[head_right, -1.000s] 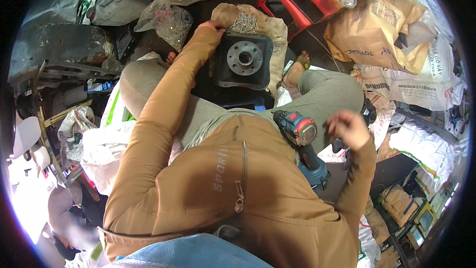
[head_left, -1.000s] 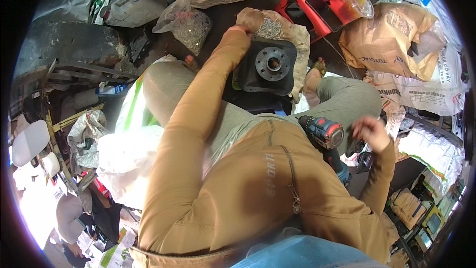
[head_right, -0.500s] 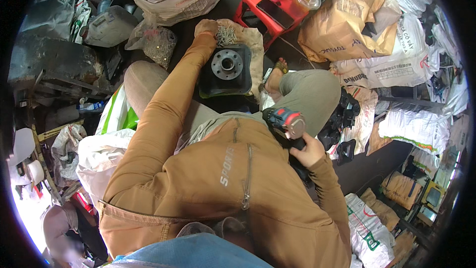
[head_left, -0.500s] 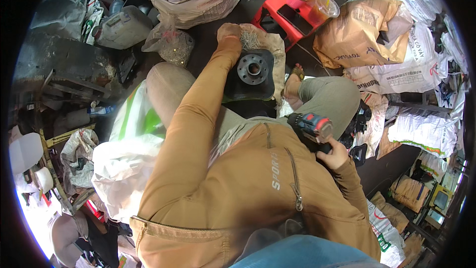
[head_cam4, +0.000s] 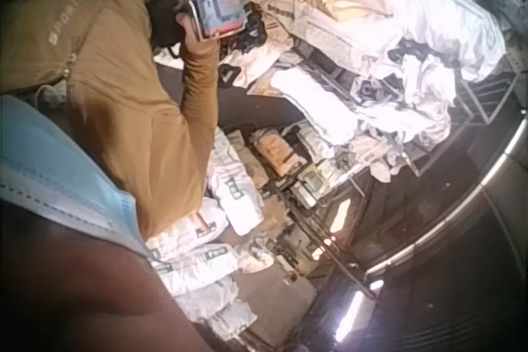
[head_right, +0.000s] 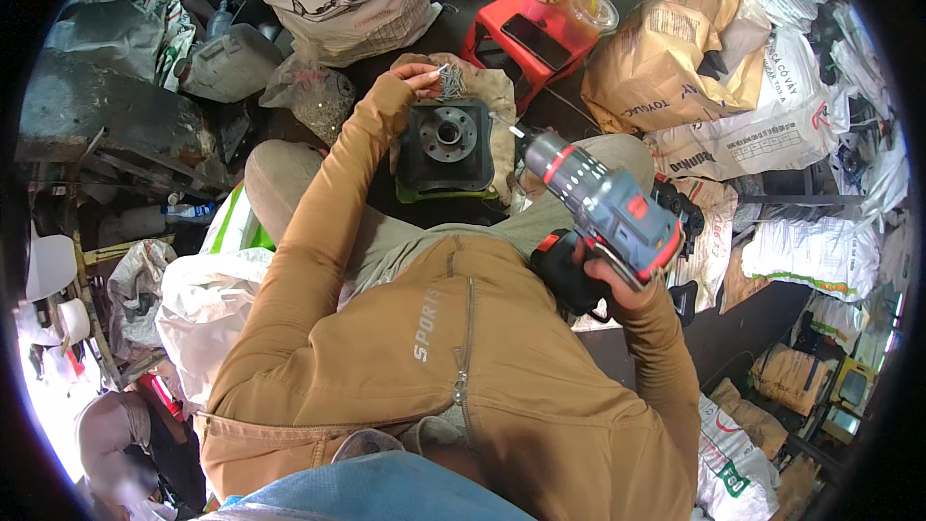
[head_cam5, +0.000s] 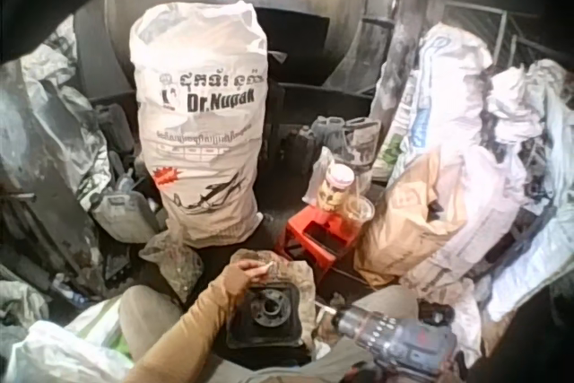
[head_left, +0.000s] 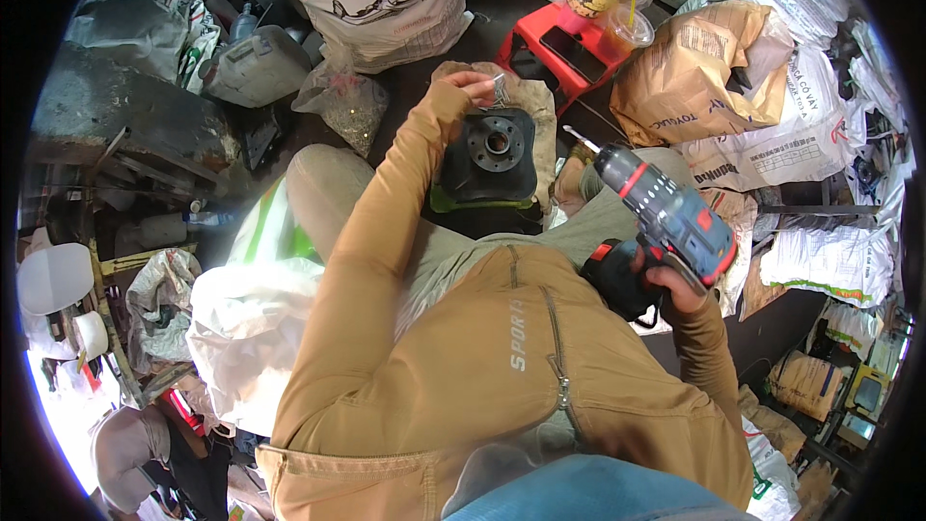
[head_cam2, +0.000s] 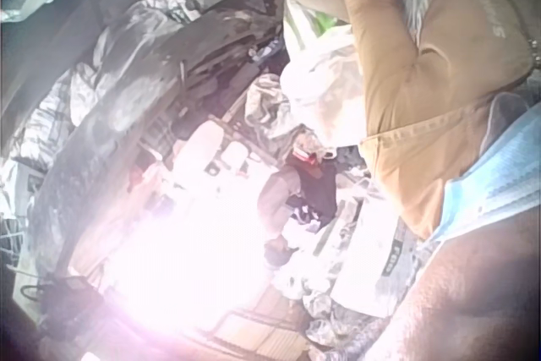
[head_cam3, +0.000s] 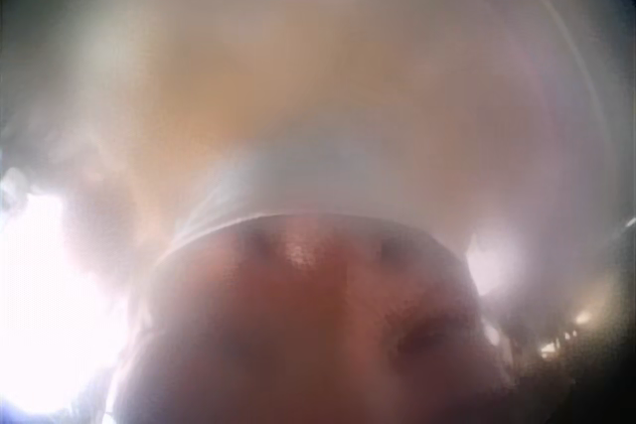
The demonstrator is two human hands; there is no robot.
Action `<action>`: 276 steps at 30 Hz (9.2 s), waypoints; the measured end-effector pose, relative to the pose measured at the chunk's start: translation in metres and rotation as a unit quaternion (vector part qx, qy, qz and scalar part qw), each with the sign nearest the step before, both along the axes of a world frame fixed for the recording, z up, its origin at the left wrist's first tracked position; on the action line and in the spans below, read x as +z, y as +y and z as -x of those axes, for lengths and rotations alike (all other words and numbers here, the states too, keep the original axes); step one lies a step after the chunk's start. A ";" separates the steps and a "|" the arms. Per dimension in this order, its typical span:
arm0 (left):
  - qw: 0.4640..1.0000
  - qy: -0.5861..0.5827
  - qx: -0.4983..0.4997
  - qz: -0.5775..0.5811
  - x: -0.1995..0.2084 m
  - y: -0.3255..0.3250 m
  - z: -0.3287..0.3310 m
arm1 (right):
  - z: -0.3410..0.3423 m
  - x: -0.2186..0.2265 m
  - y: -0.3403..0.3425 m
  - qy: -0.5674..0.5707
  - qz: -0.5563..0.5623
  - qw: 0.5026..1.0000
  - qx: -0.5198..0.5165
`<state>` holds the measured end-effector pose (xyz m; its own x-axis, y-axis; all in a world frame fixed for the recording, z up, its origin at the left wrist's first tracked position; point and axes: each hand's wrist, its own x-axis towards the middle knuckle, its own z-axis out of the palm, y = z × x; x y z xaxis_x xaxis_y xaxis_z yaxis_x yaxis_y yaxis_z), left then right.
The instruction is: The person sits on the floor and uses a cordless drill to fasten screws into a circular metal part. They repeatedly pick up screws, align them with holes in the part, and drive them in with the drill. The person occasionally repositions the part and retrieves more screws from a nearby pile.
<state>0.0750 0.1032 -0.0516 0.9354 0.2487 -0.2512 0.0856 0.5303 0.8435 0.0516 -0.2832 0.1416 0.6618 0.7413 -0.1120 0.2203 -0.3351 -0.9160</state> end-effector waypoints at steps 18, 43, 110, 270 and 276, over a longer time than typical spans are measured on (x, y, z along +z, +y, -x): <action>0.978 -0.177 -0.113 0.001 0.061 -0.050 0.056 | -0.005 0.043 0.033 -0.001 0.170 0.985 -0.019; 0.972 -0.154 -0.152 -0.092 0.049 -0.039 0.053 | -0.052 0.056 0.042 -0.300 0.198 0.909 0.210; 0.808 0.032 -0.081 -0.583 -0.054 -0.058 0.024 | -0.186 -0.083 0.181 -0.315 0.252 0.791 0.460; 0.789 -0.002 -0.074 -0.610 -0.125 -0.038 0.036 | -0.180 -0.100 0.227 -0.288 0.258 0.776 0.499; 0.776 0.001 -0.072 -0.627 -0.123 -0.038 0.036 | -0.153 -0.087 0.234 -0.304 0.217 0.802 0.465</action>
<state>0.0389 0.0653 -0.1750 0.9762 0.1913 0.1023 0.0694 -0.7220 0.6884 0.2048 -0.0491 0.0543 -0.1249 0.9245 -0.3600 0.9223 -0.0255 -0.3856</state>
